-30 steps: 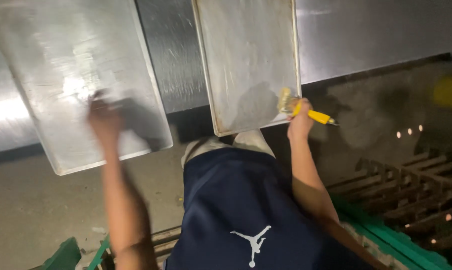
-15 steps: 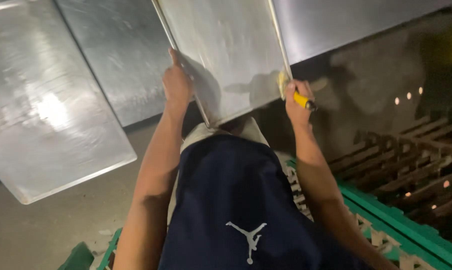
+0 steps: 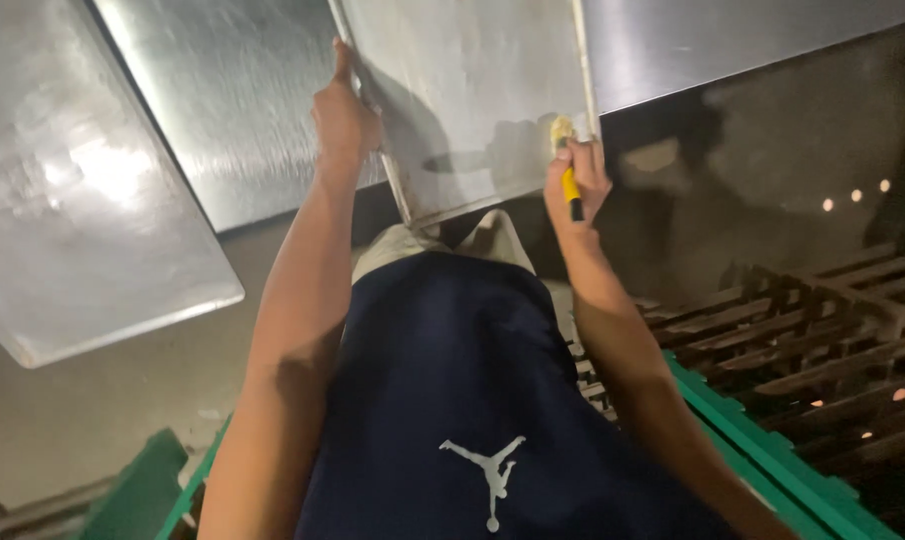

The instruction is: Grease several metal baking trays using a brush and a white substance from a bucket.

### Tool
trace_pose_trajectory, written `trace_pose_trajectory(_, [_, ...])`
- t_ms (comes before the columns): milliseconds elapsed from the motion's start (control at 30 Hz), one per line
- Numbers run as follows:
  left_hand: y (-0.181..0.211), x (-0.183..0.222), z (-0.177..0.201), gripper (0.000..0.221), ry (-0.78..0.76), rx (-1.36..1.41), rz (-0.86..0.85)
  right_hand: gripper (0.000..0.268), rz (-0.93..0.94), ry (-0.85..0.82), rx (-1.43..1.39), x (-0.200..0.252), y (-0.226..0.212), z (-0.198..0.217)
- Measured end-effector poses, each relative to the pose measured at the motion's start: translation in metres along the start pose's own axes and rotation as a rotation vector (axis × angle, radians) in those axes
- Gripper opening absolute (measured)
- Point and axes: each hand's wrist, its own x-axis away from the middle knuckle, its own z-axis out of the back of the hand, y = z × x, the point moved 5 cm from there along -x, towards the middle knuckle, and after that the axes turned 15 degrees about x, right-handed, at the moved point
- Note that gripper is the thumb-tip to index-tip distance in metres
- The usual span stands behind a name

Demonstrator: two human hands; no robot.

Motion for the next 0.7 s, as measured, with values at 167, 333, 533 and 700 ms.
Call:
trace_pose_trajectory(167, [0.008,-0.005,0.003,0.099,-0.021,0.012,0.016,0.010,0.119,-0.088,-0.063,0.031,-0.055,-0.030])
trace_pose_trajectory(333, [-0.001,-0.008,0.001,0.103,-0.027,0.009,0.018,0.013,0.265,-0.279,-0.260,0.025,-0.150,-0.049])
trace_pose_trajectory(533, [-0.008,-0.016,0.000,0.104,-0.016,0.008,-0.007,0.013,0.293,-0.274,-0.345,0.008,-0.190,-0.076])
trace_pose_trajectory(700, [0.002,-0.011,0.004,0.106,-0.031,0.007,-0.018,0.011,0.201,-0.129,-0.293,0.002,-0.172,-0.072])
